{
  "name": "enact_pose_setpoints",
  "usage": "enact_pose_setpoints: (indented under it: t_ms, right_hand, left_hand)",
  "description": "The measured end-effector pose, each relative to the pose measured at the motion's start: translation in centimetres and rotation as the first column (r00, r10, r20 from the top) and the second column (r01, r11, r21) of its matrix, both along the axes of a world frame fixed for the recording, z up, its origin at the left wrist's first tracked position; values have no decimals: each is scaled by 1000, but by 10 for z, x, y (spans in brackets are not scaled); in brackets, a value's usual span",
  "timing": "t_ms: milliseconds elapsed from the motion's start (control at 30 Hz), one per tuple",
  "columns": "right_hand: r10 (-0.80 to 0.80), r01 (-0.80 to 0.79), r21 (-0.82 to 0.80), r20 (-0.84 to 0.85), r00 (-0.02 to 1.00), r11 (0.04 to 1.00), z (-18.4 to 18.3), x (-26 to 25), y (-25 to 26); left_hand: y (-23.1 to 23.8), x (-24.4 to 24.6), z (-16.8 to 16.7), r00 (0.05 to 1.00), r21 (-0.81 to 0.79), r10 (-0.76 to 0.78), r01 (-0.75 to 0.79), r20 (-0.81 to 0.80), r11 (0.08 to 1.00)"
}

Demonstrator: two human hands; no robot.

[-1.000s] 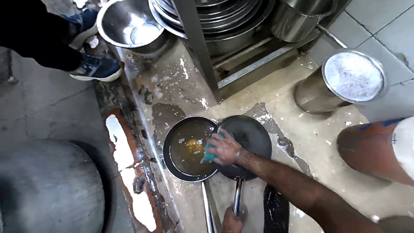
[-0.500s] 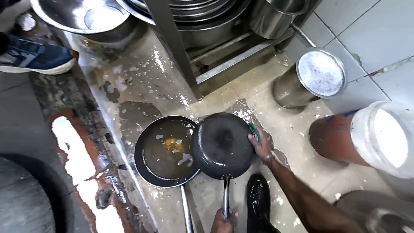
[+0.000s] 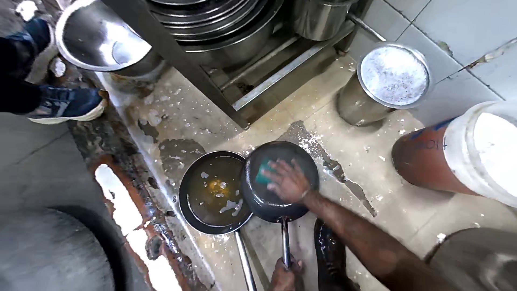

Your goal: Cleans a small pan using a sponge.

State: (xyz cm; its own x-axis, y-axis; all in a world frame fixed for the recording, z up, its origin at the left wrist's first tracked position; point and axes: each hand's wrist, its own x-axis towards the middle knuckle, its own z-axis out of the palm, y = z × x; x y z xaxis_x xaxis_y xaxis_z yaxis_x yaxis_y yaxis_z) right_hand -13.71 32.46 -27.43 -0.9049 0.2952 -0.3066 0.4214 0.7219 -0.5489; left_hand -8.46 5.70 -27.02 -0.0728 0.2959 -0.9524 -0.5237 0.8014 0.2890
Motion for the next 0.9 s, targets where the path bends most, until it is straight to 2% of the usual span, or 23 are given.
enact_pose_setpoints:
  t_ms: [100, 167, 200, 267, 367, 467, 567, 633, 733, 800, 900]
  right_hand:
    - [-216, 215, 14, 90, 972, 976, -28, -6, 79]
    - [-290, 288, 43, 39, 956, 957, -39, 23, 88]
    - [-286, 287, 93, -24, 958, 953, -38, 42, 76]
    - [-171, 177, 144, -52, 984, 974, -22, 69, 24]
    - [159, -159, 11, -72, 985, 987, 13, 64, -61]
    - [447, -449, 23, -136, 884, 893, 19, 2, -78]
    - [535, -527, 97, -120, 836, 844, 14, -66, -68]
    - [475, -468, 86, -77, 877, 879, 9, -102, -51]
    - [226, -225, 40, -18, 974, 973, -4, -131, -2]
    - [63, -66, 22, 98, 993, 998, -11, -134, 40]
    - [-77, 88, -44, 199, 977, 995, -18, -117, 89]
  left_hand:
    - [2, 0, 11, 998, 4, 43, -43, 34, 999]
    - [2, -1, 8, 999, 12, 29, -29, 27, 1000]
    - [4, 0, 4, 1000, 22, 9, -9, 22, 1000]
    - [7, 4, -5, 999, -1, -42, 42, 0, 999]
    - [8, 10, -5, 990, -116, -128, 121, -55, 986]
    - [6, 1, -6, 973, -144, -174, 152, -149, 978]
    - [-2, -17, -6, 929, -153, -240, 204, -281, 967]
    - [-4, -23, -6, 899, -148, -263, 224, -350, 963]
    - [-4, -22, -8, 873, -175, -273, 220, -404, 960]
    - [-5, -20, -10, 861, -188, -291, 232, -416, 954]
    - [-9, -18, -10, 864, -122, -262, 232, -429, 965]
